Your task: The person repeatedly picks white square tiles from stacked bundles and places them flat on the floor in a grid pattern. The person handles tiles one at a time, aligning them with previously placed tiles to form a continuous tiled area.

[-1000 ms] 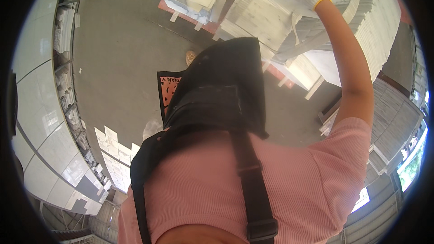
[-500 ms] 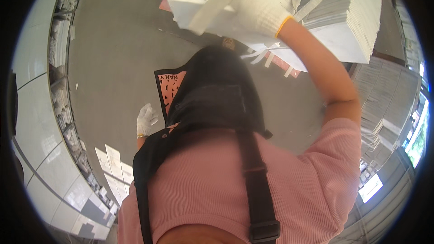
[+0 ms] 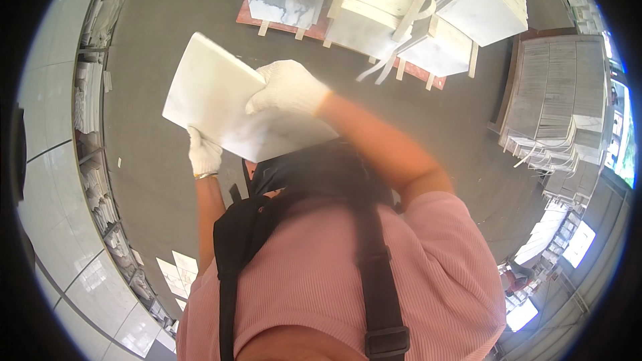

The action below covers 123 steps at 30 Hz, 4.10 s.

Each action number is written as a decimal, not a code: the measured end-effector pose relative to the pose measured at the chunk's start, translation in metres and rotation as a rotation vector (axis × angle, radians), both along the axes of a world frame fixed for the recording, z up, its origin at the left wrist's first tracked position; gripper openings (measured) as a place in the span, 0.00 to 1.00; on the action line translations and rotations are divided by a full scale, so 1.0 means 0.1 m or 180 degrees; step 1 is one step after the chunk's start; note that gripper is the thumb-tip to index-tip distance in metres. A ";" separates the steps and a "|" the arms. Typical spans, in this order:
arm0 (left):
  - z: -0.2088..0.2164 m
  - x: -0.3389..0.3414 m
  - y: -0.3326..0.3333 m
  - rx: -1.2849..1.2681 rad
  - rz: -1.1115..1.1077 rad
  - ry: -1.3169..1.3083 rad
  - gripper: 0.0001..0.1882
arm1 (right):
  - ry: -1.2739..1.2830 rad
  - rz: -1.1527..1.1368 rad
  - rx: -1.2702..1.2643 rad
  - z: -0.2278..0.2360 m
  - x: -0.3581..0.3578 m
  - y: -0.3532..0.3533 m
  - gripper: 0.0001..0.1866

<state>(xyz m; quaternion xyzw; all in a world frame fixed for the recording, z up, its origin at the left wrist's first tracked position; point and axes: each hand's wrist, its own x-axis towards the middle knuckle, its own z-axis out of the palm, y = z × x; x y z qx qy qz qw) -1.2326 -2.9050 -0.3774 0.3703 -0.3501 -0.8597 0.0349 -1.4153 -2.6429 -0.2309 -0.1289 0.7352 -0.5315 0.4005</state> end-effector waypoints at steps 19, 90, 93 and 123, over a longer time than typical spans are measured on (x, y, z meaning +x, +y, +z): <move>0.49 -1.21 0.61 -0.2573 -0.1982 0.0090 0.25 | -0.0824 -0.3159 -0.1063 -0.75 0.92 1.57 0.22; 0.59 0.01 -1.31 -0.3271 -0.2601 -0.3024 0.39 | 0.2909 -0.1333 0.3319 -3.84 -1.69 2.22 0.23; 0.61 -0.10 -1.18 -0.3392 -0.2735 -0.3242 0.39 | 0.3143 -0.1501 0.3210 -3.84 -1.66 2.21 0.23; 0.64 -0.13 -1.04 -0.3084 -0.2282 -0.3091 0.37 | 0.1308 0.1329 0.3234 -3.64 -1.35 2.09 0.10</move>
